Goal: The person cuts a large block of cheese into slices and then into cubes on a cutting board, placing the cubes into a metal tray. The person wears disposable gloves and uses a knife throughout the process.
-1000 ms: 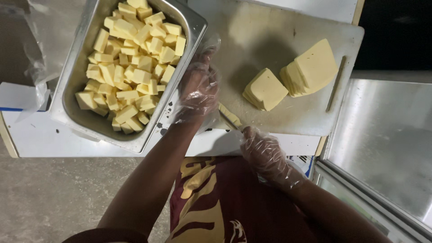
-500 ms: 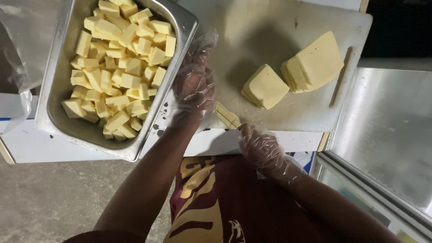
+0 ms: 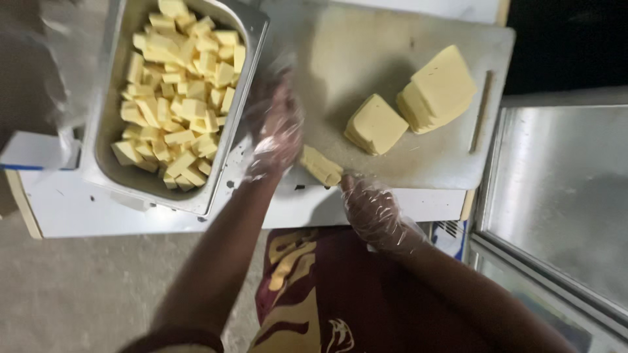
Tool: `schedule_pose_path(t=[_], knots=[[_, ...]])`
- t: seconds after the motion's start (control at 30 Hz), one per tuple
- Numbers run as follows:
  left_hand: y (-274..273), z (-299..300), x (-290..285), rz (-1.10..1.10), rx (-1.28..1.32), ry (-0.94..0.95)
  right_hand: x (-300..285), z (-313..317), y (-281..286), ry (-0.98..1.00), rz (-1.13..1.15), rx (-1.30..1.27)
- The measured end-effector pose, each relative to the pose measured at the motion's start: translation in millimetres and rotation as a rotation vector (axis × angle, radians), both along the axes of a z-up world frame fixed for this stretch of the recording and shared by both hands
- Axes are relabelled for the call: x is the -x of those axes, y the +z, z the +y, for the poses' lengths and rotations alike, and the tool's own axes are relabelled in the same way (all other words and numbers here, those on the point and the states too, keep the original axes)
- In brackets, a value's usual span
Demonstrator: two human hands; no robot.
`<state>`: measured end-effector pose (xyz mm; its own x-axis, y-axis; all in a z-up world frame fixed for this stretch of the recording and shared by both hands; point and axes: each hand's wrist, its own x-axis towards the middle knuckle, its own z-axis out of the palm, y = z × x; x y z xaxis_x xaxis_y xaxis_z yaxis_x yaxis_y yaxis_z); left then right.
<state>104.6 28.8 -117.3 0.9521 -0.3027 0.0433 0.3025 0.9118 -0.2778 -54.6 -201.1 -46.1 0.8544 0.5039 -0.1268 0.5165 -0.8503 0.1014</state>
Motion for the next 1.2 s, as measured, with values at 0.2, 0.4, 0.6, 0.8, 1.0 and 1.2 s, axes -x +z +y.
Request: schedule_pose_path(t=[0.2,0.4,0.6,0.8,1.0,1.2], knots=[[115.7,-41.3,96.6,0.039,-1.632,0.486,-16.3,-18.3,46.7,0.231,-0.288,0.235],[146.4,-109.1,85.2,-0.018,-1.879,0.418,-16.9,-41.2,73.3,0.119,-0.287,-0.474],[162.9,-128.0,78.5,0.041,-1.686,0.307,-36.6,-58.2,105.8,0.049,-0.112,-0.269],[192.6,-142.6,49.6,0.245,-2.197,0.007,-79.1,-67.4,119.7,-0.459,0.881,-0.568],[181.4,-149.5,43.2,0.036,-2.379,0.297,-110.5,-106.1,88.7,-0.559,1.242,-1.154],[178.3,-164.4,17.5,-0.090,-2.861,0.058,-129.3,-115.8,47.1,-0.521,1.170,-0.921]])
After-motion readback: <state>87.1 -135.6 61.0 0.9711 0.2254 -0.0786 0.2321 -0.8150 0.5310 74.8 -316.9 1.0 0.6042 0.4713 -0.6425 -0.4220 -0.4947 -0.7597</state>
